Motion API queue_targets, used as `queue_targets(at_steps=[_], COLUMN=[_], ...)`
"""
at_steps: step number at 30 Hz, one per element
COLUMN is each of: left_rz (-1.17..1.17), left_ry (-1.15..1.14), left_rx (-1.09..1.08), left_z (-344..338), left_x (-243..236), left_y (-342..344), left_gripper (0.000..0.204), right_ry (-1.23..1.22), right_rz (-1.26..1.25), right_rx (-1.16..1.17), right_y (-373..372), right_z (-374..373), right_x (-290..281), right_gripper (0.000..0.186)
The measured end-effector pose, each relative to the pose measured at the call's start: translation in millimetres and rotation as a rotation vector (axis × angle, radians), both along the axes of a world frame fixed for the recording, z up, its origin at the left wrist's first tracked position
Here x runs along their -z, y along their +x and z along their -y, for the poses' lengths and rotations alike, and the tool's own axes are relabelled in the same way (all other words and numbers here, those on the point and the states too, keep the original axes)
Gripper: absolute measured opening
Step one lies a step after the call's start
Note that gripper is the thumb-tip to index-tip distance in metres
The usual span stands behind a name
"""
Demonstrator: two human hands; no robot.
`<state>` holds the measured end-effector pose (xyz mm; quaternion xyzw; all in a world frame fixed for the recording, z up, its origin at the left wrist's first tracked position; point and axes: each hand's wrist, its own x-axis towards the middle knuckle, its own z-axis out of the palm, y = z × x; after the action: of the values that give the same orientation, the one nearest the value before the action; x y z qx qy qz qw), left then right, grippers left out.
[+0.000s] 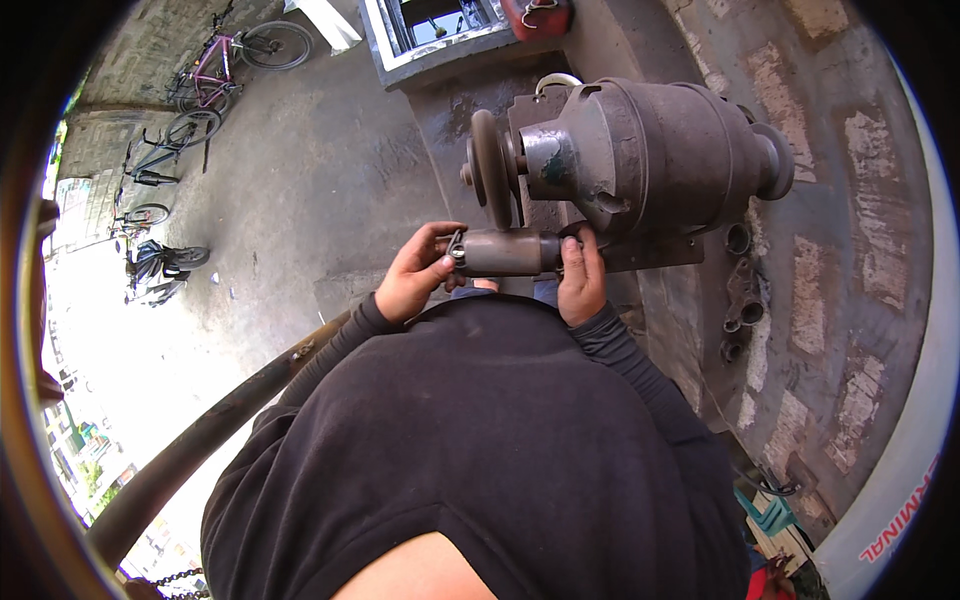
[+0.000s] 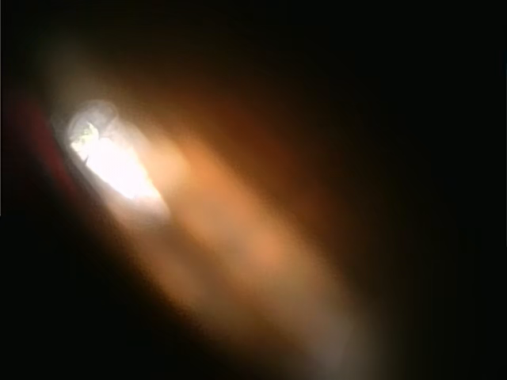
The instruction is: The person disassembles a mechanical housing on a workbench, removes internal components, and then uses a bench grinder to clean the exterior of a cylindrical part. The person handles various metal parts and tools throughout the process.
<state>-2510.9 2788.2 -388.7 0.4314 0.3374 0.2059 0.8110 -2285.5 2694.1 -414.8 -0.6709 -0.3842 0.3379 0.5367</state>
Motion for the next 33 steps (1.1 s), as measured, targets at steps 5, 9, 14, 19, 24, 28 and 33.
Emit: queue_targets(at_steps=[5,9,14,19,24,28,33], left_rz=[0.004,-0.004,-0.039,-0.003,-0.108,-0.076,-0.073], left_ry=[-0.101,0.044,0.255,0.108,0.016,-0.021,0.06], left_rx=[-0.182,-0.131,-0.094,-0.168,-0.21,-0.296,-0.188], left_z=[6,0,9,19,17,17,18], left_x=[4,19,14,24,26,22,25], left_y=[-5,-10,19,35,31,23,29], left_gripper=[0.033,0.014,0.016,0.014,0.013,0.015,0.013], right_ry=[-0.046,-0.102,-0.056,-0.033,-0.155,-0.155,-0.112], right_rz=[0.037,-0.366,-0.625,-0.724,-0.692,-0.695,-0.726], right_rx=[-0.122,-0.174,-0.081,0.028,0.048,-0.016,0.072], right_y=[-8,-3,9,12,9,4,6], right_z=[-2,4,10,12,10,8,12], right_x=[-4,4,-8,-19,-12,-5,-5], right_gripper=[0.029,0.029,0.033,0.035,0.032,0.031,0.03])
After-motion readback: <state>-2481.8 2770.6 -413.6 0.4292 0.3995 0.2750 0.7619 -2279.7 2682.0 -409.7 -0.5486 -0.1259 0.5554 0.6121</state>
